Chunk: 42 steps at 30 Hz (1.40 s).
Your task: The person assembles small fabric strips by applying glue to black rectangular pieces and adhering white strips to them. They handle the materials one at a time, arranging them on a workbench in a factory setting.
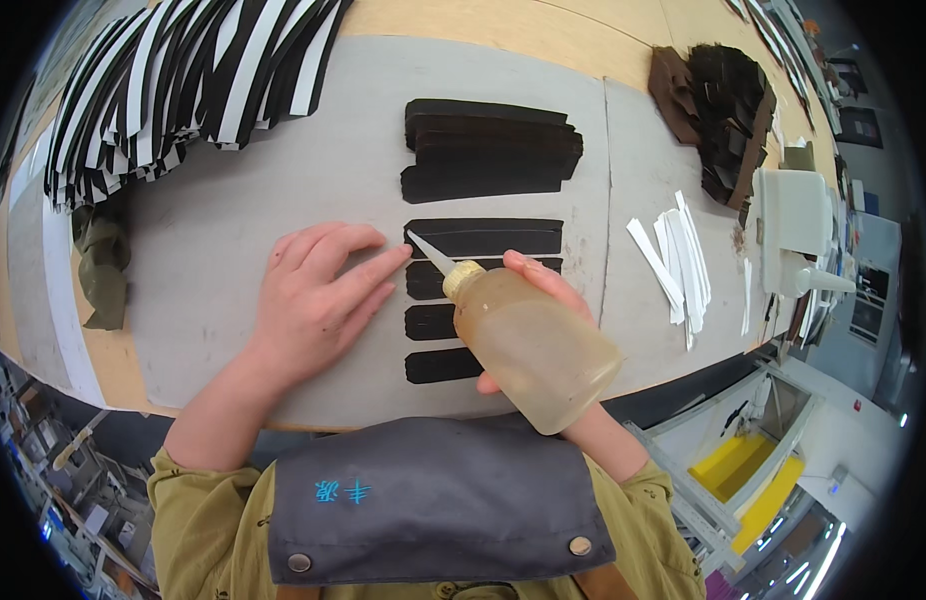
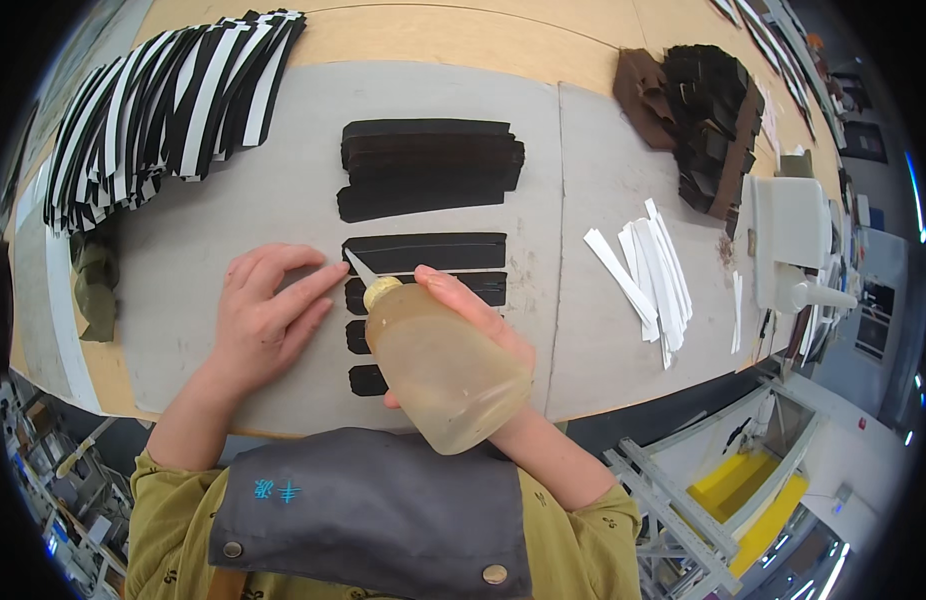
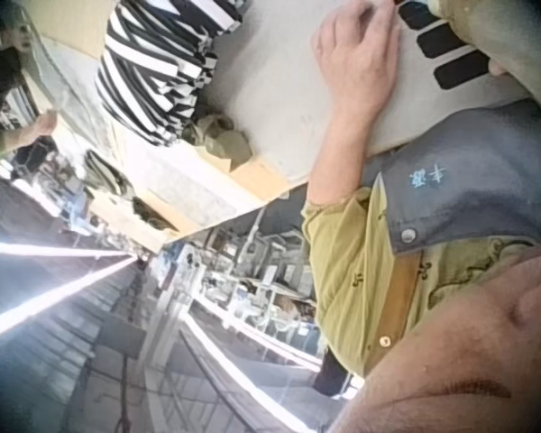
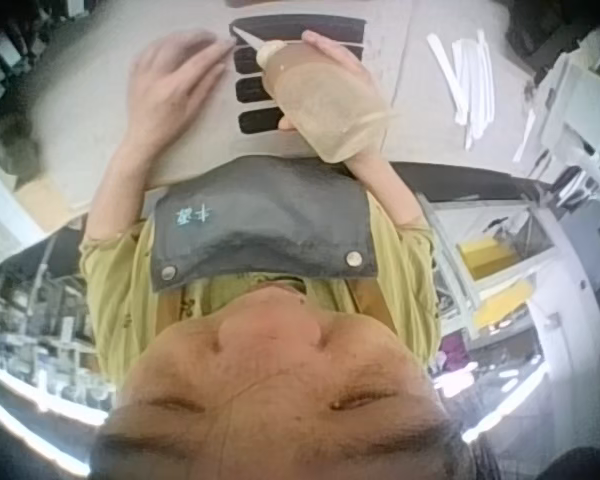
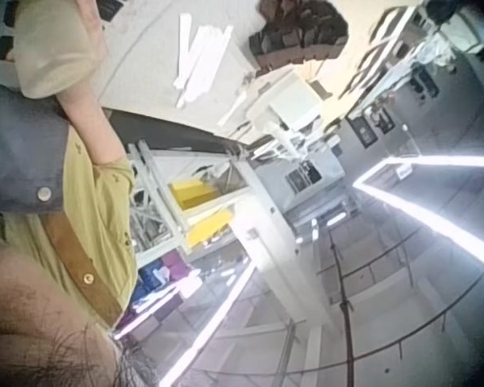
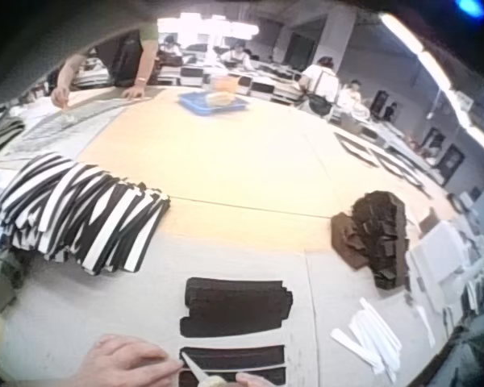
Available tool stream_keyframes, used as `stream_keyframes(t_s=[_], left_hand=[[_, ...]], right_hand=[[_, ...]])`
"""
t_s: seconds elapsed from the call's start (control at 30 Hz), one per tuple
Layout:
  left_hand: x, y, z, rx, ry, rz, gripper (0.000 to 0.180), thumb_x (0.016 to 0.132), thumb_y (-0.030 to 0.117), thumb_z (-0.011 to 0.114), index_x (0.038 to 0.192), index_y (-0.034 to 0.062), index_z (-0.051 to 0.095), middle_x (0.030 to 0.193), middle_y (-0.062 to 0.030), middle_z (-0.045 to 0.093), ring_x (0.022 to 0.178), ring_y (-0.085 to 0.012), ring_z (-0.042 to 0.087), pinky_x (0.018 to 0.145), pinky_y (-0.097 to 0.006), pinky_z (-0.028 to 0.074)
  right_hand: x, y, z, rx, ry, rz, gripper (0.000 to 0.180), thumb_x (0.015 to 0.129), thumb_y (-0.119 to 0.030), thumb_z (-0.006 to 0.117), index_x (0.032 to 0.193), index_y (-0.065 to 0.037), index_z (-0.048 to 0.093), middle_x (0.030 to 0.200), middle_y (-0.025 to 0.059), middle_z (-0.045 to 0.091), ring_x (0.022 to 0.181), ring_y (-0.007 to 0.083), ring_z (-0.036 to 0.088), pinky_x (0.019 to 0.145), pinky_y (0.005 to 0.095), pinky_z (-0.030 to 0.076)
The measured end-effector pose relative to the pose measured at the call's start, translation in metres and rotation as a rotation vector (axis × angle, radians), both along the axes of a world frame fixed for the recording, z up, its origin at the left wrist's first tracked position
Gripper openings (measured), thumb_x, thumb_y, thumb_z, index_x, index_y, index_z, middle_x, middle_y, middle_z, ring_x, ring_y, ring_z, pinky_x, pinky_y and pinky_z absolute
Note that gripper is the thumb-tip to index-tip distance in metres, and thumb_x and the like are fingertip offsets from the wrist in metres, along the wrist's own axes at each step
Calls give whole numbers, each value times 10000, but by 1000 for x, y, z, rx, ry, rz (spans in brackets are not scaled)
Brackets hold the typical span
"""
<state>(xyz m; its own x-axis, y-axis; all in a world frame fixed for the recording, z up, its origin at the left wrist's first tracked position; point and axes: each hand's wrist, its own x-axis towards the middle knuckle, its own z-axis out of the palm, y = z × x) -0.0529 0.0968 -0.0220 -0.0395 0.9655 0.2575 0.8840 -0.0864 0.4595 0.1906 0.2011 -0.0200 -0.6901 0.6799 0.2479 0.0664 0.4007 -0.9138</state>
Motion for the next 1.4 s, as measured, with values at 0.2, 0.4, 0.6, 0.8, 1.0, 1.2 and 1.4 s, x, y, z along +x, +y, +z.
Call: stream_keyframes(t_s=[0.2,0.4,0.6,0.8,1.0,1.2,1.4], left_hand=[[1,0,2,1,-11,5,348,854,78,728,1198,135,743,1148,-36,657,1086,-248,617,966,-401,432],[3,0,0,26,-6,3,319,854,71,733,1166,135,756,1117,-28,661,1070,-245,620,949,-395,434],[3,2,3,19,9,0,309,860,62,725,1161,121,758,1104,-43,667,1050,-252,623,951,-392,436],[3,1,2,32,16,12,325,844,89,762,1161,164,766,1110,6,659,1059,-226,613,920,-387,441],[3,1,3,29,-20,8,326,851,63,739,1164,149,766,1108,-16,669,1038,-230,630,938,-387,442],[0,-4,0,29,-10,3,326,841,70,750,1155,156,765,1098,-2,667,1028,-221,633,924,-390,446],[-4,-5,-1,37,-24,0,322,831,65,752,1141,147,763,1075,-13,662,1021,-232,634,916,-399,454]], right_hand=[[33,-1,9,-296,60,-376,1198,606,-582,947,1512,-9,411,1486,156,532,1197,246,637,853,326,595],[65,0,15,-493,174,-654,1225,588,-629,932,1512,-20,406,1500,133,513,1098,209,672,658,247,610],[66,-1,12,-487,213,-674,1185,604,-566,951,1508,-23,411,1492,128,525,1062,209,690,673,252,626],[57,-4,11,-474,109,-637,1234,595,-661,913,1509,-5,406,1497,159,514,1079,223,673,613,241,589],[42,-9,6,-514,132,-452,1163,617,-571,934,1490,5,424,1465,171,544,1111,244,675,804,320,621],[23,-9,0,-460,47,-240,1080,641,-488,973,1464,9,480,1430,169,585,1260,272,608,1045,391,519],[-2,-5,-4,-226,46,-69,1045,639,-406,1000,1468,-7,503,1406,147,608,1261,239,608,1039,373,513]])
